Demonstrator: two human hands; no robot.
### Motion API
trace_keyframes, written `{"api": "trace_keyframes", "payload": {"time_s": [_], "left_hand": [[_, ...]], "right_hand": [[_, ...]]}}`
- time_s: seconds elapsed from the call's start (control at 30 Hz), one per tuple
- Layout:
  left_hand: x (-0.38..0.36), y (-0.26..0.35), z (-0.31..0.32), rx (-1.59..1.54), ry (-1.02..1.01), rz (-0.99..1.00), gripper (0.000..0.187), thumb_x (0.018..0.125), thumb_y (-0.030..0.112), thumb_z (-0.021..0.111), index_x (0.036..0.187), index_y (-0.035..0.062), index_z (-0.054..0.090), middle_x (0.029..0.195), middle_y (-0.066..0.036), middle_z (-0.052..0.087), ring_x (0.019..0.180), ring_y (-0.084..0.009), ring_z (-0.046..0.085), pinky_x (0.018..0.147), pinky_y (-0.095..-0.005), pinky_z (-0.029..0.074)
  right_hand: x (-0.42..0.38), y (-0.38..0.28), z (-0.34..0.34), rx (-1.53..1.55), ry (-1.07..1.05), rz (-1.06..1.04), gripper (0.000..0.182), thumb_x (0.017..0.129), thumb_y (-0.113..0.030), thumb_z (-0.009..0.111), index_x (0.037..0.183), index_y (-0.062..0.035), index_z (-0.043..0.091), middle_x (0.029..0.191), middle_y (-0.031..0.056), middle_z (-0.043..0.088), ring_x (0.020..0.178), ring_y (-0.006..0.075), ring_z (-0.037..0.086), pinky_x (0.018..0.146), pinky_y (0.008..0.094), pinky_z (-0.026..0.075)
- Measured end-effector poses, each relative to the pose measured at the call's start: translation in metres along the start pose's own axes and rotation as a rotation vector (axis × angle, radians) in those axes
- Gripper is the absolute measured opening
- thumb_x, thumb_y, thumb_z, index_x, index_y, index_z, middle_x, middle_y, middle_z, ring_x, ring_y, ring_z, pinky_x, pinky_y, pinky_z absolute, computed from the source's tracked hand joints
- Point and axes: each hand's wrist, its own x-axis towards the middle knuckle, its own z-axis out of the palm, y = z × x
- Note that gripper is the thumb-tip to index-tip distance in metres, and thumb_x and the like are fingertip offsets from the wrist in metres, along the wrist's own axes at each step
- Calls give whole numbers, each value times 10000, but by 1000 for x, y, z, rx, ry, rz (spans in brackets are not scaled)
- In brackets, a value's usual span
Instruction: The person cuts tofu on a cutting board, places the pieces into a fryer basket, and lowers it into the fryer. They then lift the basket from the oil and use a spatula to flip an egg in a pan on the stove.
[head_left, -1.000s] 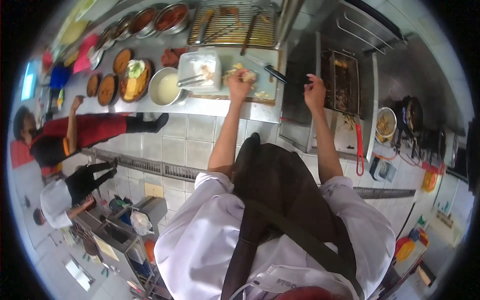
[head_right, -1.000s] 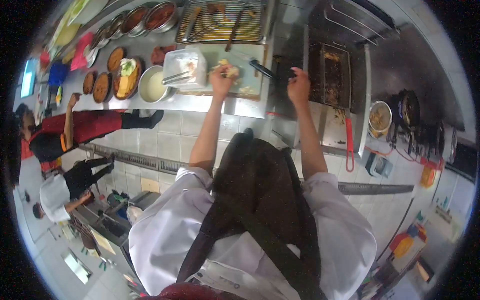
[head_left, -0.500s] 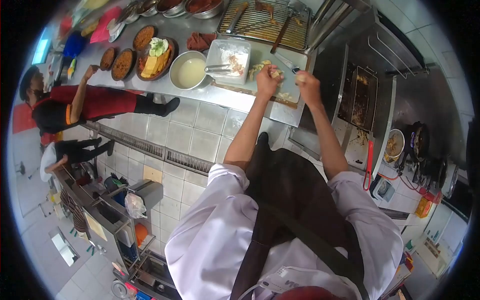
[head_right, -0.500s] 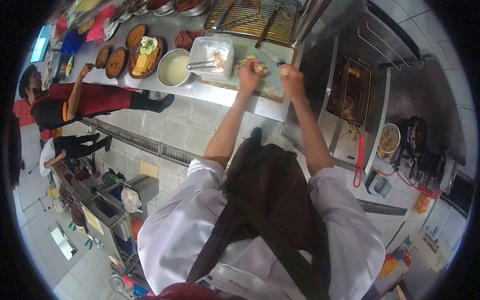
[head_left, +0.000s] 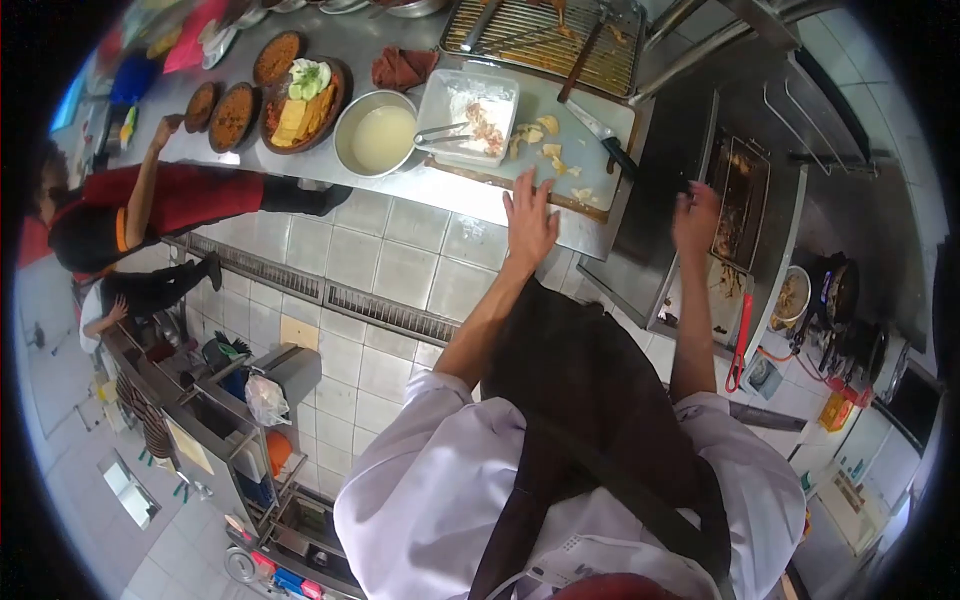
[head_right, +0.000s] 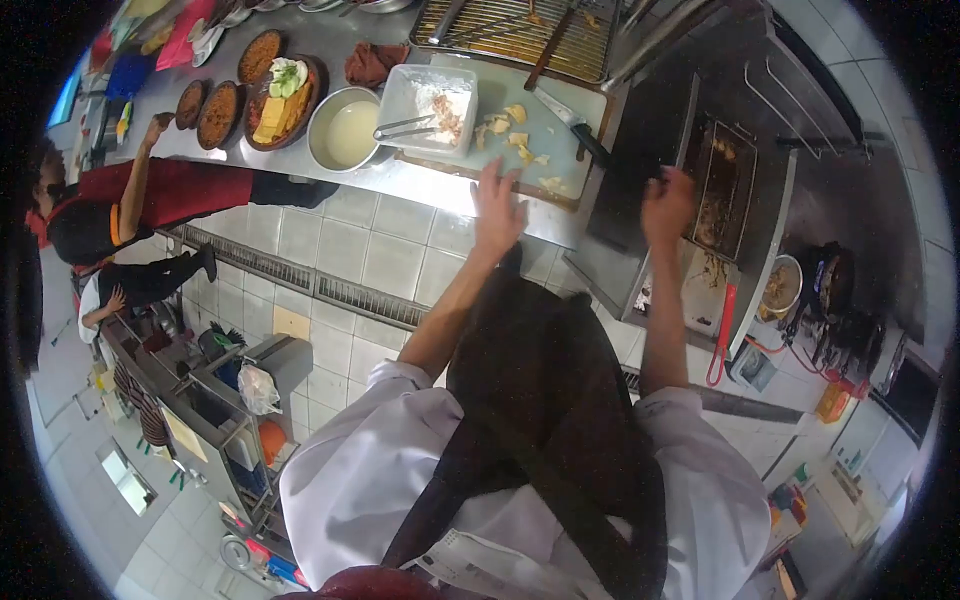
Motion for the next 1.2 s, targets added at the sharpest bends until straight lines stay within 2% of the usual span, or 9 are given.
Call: {"api": "trace_keyframes", "payload": {"time_s": [0.23, 0.4, 0.67, 0.73, 0.8, 0.87, 0.97, 1.07, 1.2], "left_hand": [[-3, -24, 24, -208, 204, 62, 383, 676, -102, 504, 1027, 34, 574, 1196, -169, 458, 1130, -363, 430, 952, -415, 364], [25, -17, 6, -322, 263, 84, 450, 621, -166, 442, 1024, 10, 534, 1099, -196, 465, 1055, -392, 448, 888, -416, 396], [115, -18, 14, -18, 167, 225, 459, 615, -49, 577, 1062, -23, 471, 1172, -262, 422, 1091, -432, 414, 950, -459, 352], [113, -19, 14, -6, 144, 205, 438, 626, -55, 537, 1058, -28, 474, 1153, -283, 438, 1076, -440, 421, 941, -476, 347], [106, -24, 16, -69, 82, 181, 464, 613, -46, 556, 1068, -32, 464, 1177, -274, 429, 1102, -430, 407, 959, -478, 332], [95, -27, 17, -52, 56, 208, 486, 620, -30, 568, 1094, -24, 461, 1194, -250, 433, 1127, -406, 404, 983, -467, 314], [84, -19, 23, 135, 103, 194, 475, 660, -7, 559, 1129, 4, 481, 1219, -179, 445, 1141, -365, 410, 997, -446, 300], [81, -20, 26, 226, 67, 218, 436, 703, 21, 530, 1137, 17, 488, 1222, -148, 449, 1135, -351, 416, 979, -454, 309], [81, -13, 25, 198, 61, 192, 352, 730, 8, 480, 1066, 70, 567, 1134, -117, 486, 1079, -327, 447, 922, -465, 337]], "right_hand": [[-38, -88, 99, 122, -201, -491, 535, 707, -34, 656, 1210, -76, 481, 1229, 152, 449, 1054, 323, 510, 874, 395, 446], [-19, -128, 127, -86, -390, -512, 586, 657, -11, 651, 1213, -70, 474, 1142, 182, 466, 1012, 347, 524, 830, 421, 463], [-5, -103, 129, 360, -310, -183, 336, 695, 43, 575, 1016, -58, 574, 1010, 207, 538, 942, 412, 542, 869, 427, 452], [4, -80, 132, 404, -133, -201, 298, 697, 27, 622, 978, -64, 583, 906, 136, 587, 822, 321, 608, 739, 387, 505], [4, -59, 110, 1124, -228, 308, 226, 739, -8, 641, 950, -67, 585, 817, 68, 591, 678, 181, 608, 559, 317, 507], [4, -32, 65, 968, -13, 307, 196, 778, 37, 591, 927, -88, 601, 780, 29, 592, 612, 96, 573, 482, 250, 476], [2, 40, 15, 380, 239, 248, 193, 722, -7, 634, 908, -55, 610, 859, 119, 625, 853, 257, 607, 721, 351, 486], [15, 106, 10, -59, 135, 314, 233, 705, 7, 630, 932, -44, 617, 905, 154, 623, 908, 306, 601, 771, 387, 485], [27, 150, 18, -30, 18, 283, 251, 721, 4, 563, 952, -69, 626, 937, 155, 611, 869, 323, 581, 797, 390, 475]]}}
